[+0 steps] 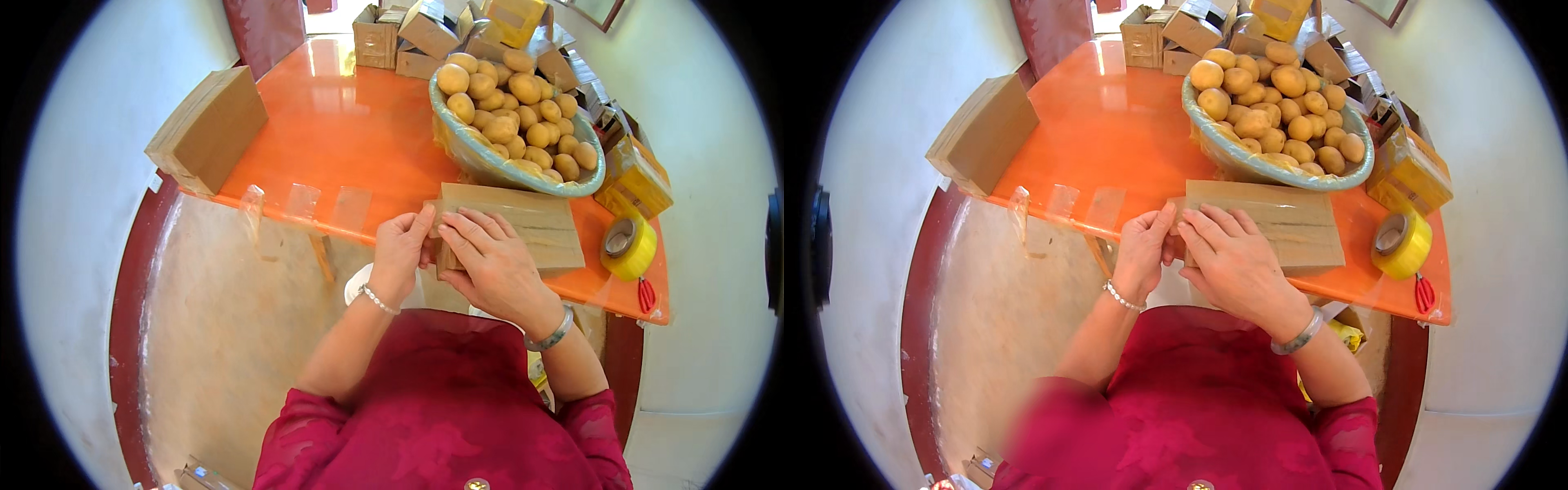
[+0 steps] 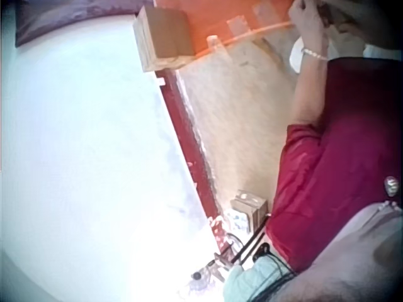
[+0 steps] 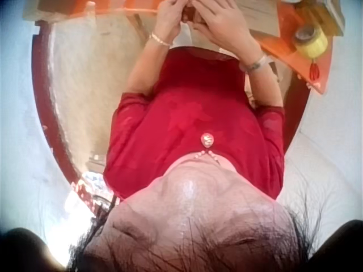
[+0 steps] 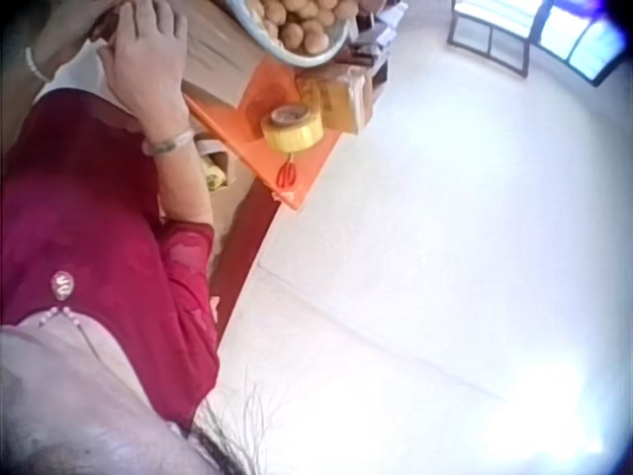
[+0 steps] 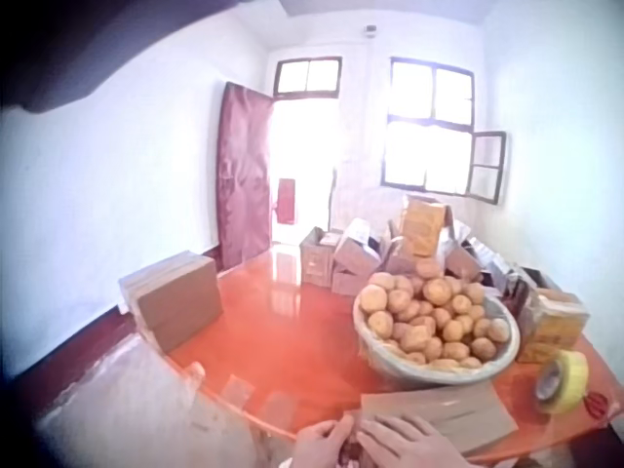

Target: The person places round, light-brown fruits into a small cardboard box, wrapping each fruit in a thin plastic bag before placing it inside. After filling the box, the person closes the flaps and seals the box with clear packing tape, using scissors to cut the tape.

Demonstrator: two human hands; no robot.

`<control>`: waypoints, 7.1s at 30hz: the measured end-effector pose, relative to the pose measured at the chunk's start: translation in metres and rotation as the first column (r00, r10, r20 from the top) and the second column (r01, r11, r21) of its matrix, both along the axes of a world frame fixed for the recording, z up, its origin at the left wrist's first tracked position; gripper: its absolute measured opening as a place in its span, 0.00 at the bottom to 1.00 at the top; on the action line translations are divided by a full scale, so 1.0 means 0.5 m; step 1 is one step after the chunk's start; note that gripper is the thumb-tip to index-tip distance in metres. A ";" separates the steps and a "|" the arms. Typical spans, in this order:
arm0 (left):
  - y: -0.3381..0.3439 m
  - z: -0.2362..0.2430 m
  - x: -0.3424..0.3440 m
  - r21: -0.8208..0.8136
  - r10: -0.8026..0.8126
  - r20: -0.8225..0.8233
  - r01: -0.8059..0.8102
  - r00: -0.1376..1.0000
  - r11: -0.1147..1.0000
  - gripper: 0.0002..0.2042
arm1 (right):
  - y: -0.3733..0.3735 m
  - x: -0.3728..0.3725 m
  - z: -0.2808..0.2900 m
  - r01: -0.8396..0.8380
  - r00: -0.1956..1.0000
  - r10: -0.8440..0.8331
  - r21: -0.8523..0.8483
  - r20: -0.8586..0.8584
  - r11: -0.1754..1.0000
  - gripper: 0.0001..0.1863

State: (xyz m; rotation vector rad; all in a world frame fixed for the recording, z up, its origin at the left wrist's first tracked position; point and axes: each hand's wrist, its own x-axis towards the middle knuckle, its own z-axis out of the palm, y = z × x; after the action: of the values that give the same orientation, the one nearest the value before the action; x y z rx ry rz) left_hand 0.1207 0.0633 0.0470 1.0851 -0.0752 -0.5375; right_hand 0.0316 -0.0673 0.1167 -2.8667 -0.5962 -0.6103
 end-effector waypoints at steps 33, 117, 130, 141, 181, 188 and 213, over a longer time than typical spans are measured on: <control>-0.020 -0.047 -0.118 0.357 -0.257 0.909 -0.293 0.328 0.887 0.33 | -0.132 -0.153 -0.068 0.334 0.912 -0.348 0.103 0.216 0.937 0.25; -0.436 -0.096 -0.370 0.089 -0.534 -0.065 0.538 0.843 0.838 0.09 | -0.507 -0.224 -0.013 -0.046 0.789 -0.603 0.968 -0.117 -0.248 0.32; -0.416 -0.066 -0.387 0.030 -0.647 0.361 0.685 0.671 0.728 0.06 | -0.280 -0.513 0.094 -0.482 0.604 -0.603 0.841 0.522 0.246 0.26; -0.307 -0.090 -0.382 0.197 -0.703 0.264 0.676 0.661 0.710 0.06 | -0.422 -0.394 -0.019 -0.487 0.556 -0.809 0.863 0.190 -0.132 0.24; -0.235 -0.172 -0.370 0.466 -0.687 0.397 0.511 0.608 0.722 0.06 | -0.508 -0.279 -0.084 0.165 0.884 -0.449 0.986 -0.130 0.038 0.36; -0.268 -0.185 -0.378 0.299 -0.615 0.159 0.556 0.772 0.776 0.09 | -0.547 -0.243 -0.106 0.292 0.813 -0.570 0.930 -0.119 0.222 0.37; -0.278 -0.193 -0.401 0.292 -0.591 0.099 0.544 0.801 0.787 0.10 | -0.643 -0.483 -0.096 0.871 0.464 -0.869 -0.090 -0.173 0.483 0.20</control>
State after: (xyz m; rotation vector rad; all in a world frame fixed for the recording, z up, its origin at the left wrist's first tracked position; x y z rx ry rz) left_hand -0.0801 -0.0760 -0.0494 1.3643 -0.5311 -1.0132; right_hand -0.2101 -0.3886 0.0687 -2.9747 1.0287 -0.3796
